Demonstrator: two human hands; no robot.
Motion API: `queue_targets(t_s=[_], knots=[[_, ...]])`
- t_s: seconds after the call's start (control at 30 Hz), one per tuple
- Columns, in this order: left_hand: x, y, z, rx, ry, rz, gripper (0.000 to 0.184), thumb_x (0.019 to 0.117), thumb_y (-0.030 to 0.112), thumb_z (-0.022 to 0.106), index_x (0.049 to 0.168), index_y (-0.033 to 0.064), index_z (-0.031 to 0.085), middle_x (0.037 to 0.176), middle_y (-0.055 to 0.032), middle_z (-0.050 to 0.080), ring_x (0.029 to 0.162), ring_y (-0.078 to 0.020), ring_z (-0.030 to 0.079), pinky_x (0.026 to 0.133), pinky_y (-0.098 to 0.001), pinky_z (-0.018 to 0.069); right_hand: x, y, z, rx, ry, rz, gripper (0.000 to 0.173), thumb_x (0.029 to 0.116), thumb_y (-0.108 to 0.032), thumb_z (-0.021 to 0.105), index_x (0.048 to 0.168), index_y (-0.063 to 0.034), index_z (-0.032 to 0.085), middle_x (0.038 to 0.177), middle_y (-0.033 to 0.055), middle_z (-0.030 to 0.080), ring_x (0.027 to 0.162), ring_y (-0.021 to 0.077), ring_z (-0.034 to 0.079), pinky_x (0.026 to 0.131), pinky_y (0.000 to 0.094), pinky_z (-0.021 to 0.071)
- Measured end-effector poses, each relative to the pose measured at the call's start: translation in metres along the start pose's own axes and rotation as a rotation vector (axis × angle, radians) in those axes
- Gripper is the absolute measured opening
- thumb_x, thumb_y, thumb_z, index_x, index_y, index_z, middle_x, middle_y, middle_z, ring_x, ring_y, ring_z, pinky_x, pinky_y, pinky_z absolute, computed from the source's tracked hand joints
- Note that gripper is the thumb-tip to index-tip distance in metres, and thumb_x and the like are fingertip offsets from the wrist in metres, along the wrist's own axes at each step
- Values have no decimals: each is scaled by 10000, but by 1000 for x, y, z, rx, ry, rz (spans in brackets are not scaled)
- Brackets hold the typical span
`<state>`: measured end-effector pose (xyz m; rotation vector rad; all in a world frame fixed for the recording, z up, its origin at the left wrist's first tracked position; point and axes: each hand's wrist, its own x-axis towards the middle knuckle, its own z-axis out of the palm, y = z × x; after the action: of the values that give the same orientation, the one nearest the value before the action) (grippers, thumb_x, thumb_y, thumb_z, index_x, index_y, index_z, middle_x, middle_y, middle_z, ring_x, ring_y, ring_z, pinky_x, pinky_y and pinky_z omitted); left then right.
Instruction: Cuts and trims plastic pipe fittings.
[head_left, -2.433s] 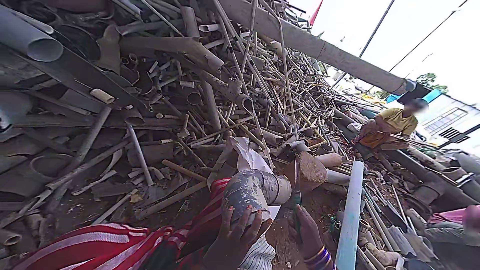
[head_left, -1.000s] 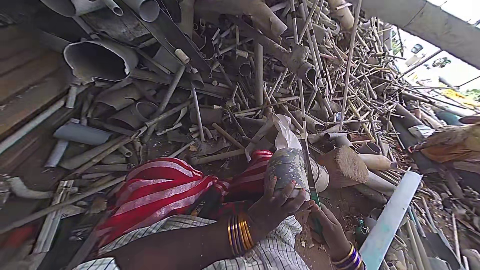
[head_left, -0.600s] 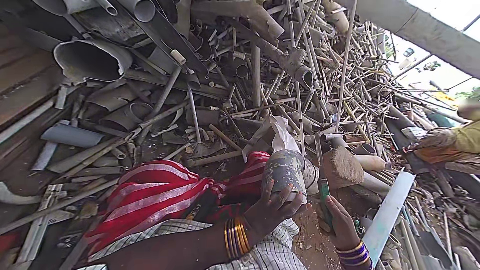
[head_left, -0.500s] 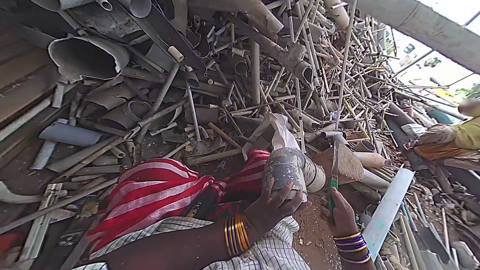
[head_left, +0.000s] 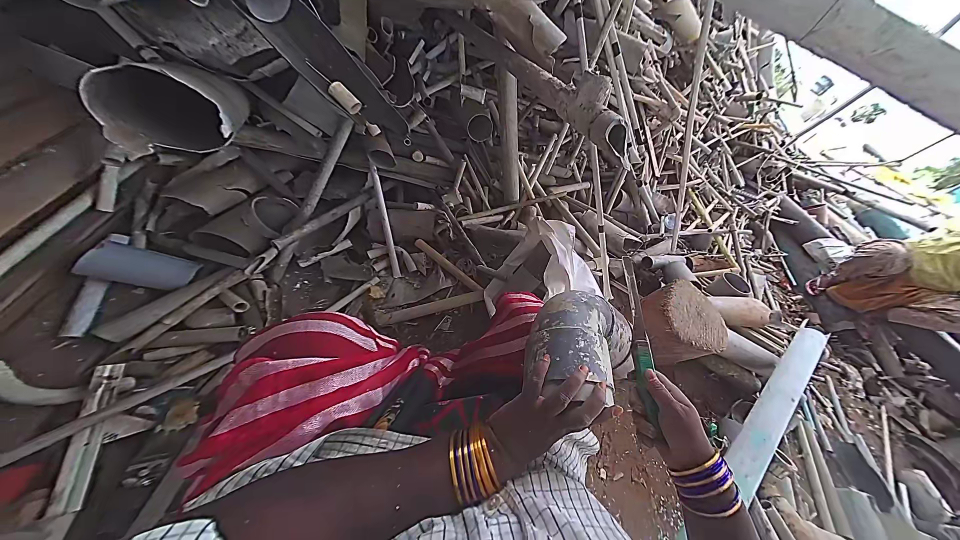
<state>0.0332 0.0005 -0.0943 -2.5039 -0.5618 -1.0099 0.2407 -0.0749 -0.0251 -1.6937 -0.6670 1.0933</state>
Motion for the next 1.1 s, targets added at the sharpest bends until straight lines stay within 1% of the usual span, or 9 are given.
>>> queue_targets(t_s=[0.07, 0.2, 0.33, 0.47, 0.57, 0.73, 0.87, 1.0, 1.1], knots=[[0, 0, 0, -4, 9, 8, 598, 933, -53, 574, 1395, 327, 583, 1388, 33, 623, 1317, -222, 553, 1105, -536, 341, 6, 2, 3, 21, 133, 25, 330, 1142, -267, 248, 1085, -43, 484, 574, -35, 456, 381, 19, 388, 358, 160, 356], [0, -2, -2, -6, 2, 0, 597, 928, -55, 584, 1388, 326, 584, 1376, 27, 627, 1308, -221, 556, 1104, -533, 335, -6, 5, 6, -53, -126, 44, 303, 1098, -264, 260, 1126, -83, 501, 596, -62, 492, 400, 0, 405, 375, 147, 365], [1, -1, -1, -5, -8, -5, 614, 927, -56, 585, 1395, 342, 579, 1383, 33, 622, 1315, -226, 553, 1097, -536, 348, 0, 9, 9, -70, 99, -55, 300, 1133, -243, 271, 1120, -39, 491, 579, -53, 463, 390, 9, 400, 368, 162, 374], [8, -9, -3, 19, -33, -27, 667, 878, -59, 640, 1382, 375, 604, 1393, 44, 625, 1317, -258, 554, 1023, -543, 416, -2, 17, 4, -269, -141, -124, 293, 1039, -333, 397, 1128, -84, 524, 606, -93, 517, 420, -4, 450, 402, 164, 413], [19, -21, -4, -71, -39, -128, 726, 793, -45, 725, 1403, 330, 603, 1365, -69, 642, 1250, -377, 598, 922, -547, 503, -7, 8, 9, -435, 168, -390, 397, 1034, -296, 416, 1224, 39, 515, 633, -78, 502, 444, -13, 465, 432, 182, 442], [28, -46, 1, -138, -28, -278, 969, 533, 11, 867, 1438, 191, 573, 1308, -256, 637, 1174, -515, 606, 857, -558, 531, 0, 20, 33, -761, 570, -839, 540, 1023, -246, 459, 1292, 222, 479, 788, 189, 652, 556, 168, 609, 537, 337, 535], [26, -54, 2, -131, -29, -331, 1112, 376, 107, 931, 1427, 131, 567, 1289, -295, 627, 1165, -529, 606, 887, -579, 527, 3, 29, 52, -979, 261, -573, 510, 1002, -146, 500, 1437, 119, 478, 921, 264, 721, 760, 440, 724, 674, 591, 569], [25, -55, 3, -105, -16, -340, 1115, 363, 167, 927, 1415, 83, 569, 1267, -318, 621, 1160, -533, 609, 900, -602, 520, 3, 17, 52, -884, 544, -871, 567, 975, -156, 500, 1430, 178, 450, 871, 235, 732, 630, 325, 709, 562, 458, 573], [23, -53, 8, -42, 12, -291, 996, 495, 227, 878, 1410, 35, 535, 1304, -279, 625, 1234, -455, 605, 1053, -573, 449, 4, 21, 56, -841, 573, -967, 577, 1017, -198, 481, 1430, 200, 421, 828, 199, 717, 593, 226, 679, 554, 359, 572]])
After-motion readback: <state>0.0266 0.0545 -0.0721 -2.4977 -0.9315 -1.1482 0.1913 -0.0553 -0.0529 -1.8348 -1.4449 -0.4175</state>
